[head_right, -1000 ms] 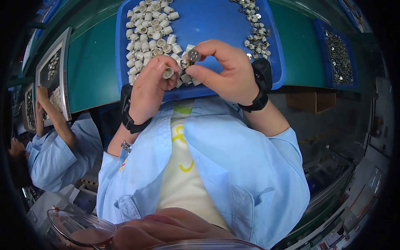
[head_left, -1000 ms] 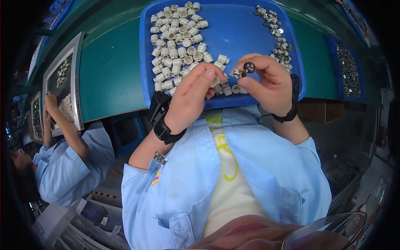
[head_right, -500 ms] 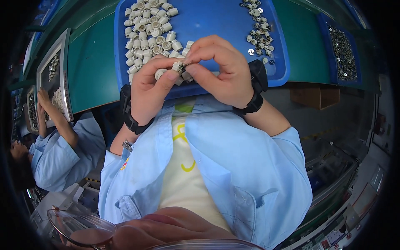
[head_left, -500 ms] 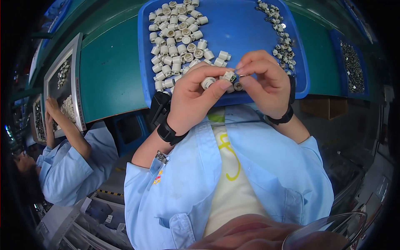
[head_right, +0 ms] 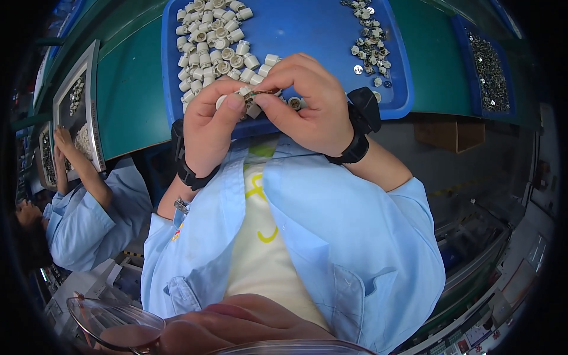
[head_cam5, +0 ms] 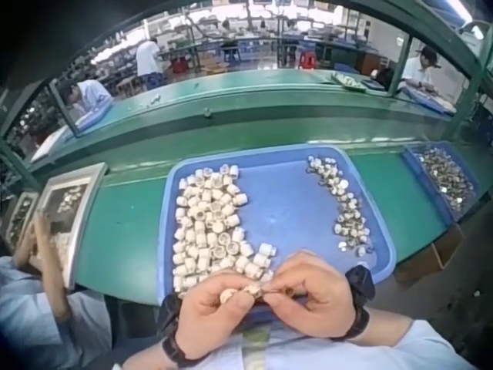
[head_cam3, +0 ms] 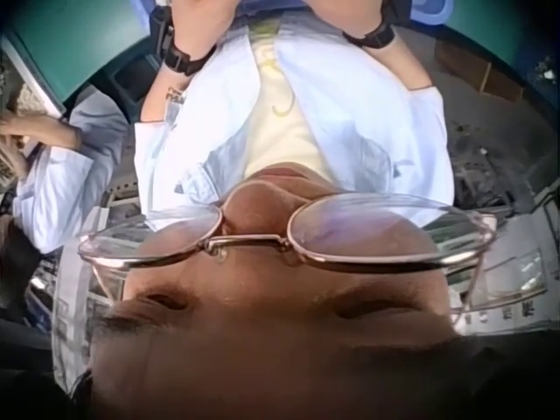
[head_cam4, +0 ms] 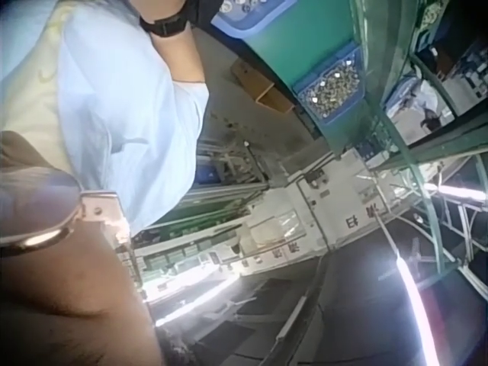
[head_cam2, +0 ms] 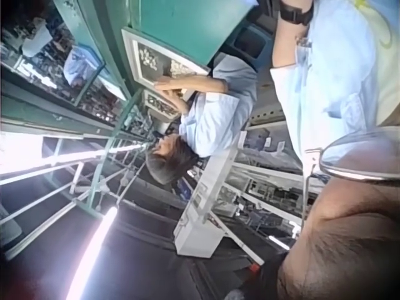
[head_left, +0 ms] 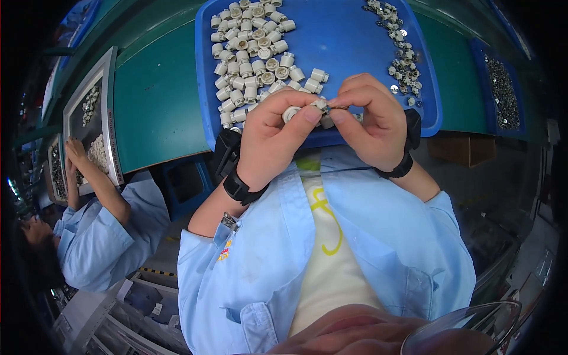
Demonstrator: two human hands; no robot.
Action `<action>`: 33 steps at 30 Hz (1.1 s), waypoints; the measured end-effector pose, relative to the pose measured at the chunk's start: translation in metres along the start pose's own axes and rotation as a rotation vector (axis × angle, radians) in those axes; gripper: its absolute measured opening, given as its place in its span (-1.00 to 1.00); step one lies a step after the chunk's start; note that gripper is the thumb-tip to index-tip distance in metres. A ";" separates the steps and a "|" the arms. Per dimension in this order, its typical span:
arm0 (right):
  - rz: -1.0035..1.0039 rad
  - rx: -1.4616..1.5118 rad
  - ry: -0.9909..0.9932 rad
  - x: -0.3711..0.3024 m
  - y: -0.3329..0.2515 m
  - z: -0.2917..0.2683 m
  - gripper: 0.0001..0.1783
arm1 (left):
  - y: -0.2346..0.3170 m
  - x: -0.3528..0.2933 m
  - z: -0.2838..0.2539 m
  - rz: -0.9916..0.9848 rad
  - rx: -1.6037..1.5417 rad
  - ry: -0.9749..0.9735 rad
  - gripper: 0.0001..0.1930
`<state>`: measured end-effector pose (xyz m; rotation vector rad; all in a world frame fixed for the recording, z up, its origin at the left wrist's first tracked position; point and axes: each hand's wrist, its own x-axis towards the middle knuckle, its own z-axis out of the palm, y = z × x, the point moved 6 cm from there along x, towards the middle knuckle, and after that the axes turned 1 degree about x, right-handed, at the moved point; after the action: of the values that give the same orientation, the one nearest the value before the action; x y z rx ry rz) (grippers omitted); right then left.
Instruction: The person picks up a white plastic housing and a metal component from a tray, fits the metal part into the housing by hand, and presses them together. After inspecting the assembly, they place the completed unit back onto the tray and reach for new components.
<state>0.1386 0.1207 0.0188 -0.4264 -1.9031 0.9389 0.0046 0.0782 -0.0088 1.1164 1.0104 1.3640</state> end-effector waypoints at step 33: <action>0.283 0.366 -0.106 -0.008 0.021 0.004 -0.91 | 0.001 -0.001 0.001 0.183 0.396 -0.079 -0.81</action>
<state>0.1370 0.1273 -0.0033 -0.4387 -1.7398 1.4921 0.0053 0.0768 -0.0082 1.5771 1.1749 1.2805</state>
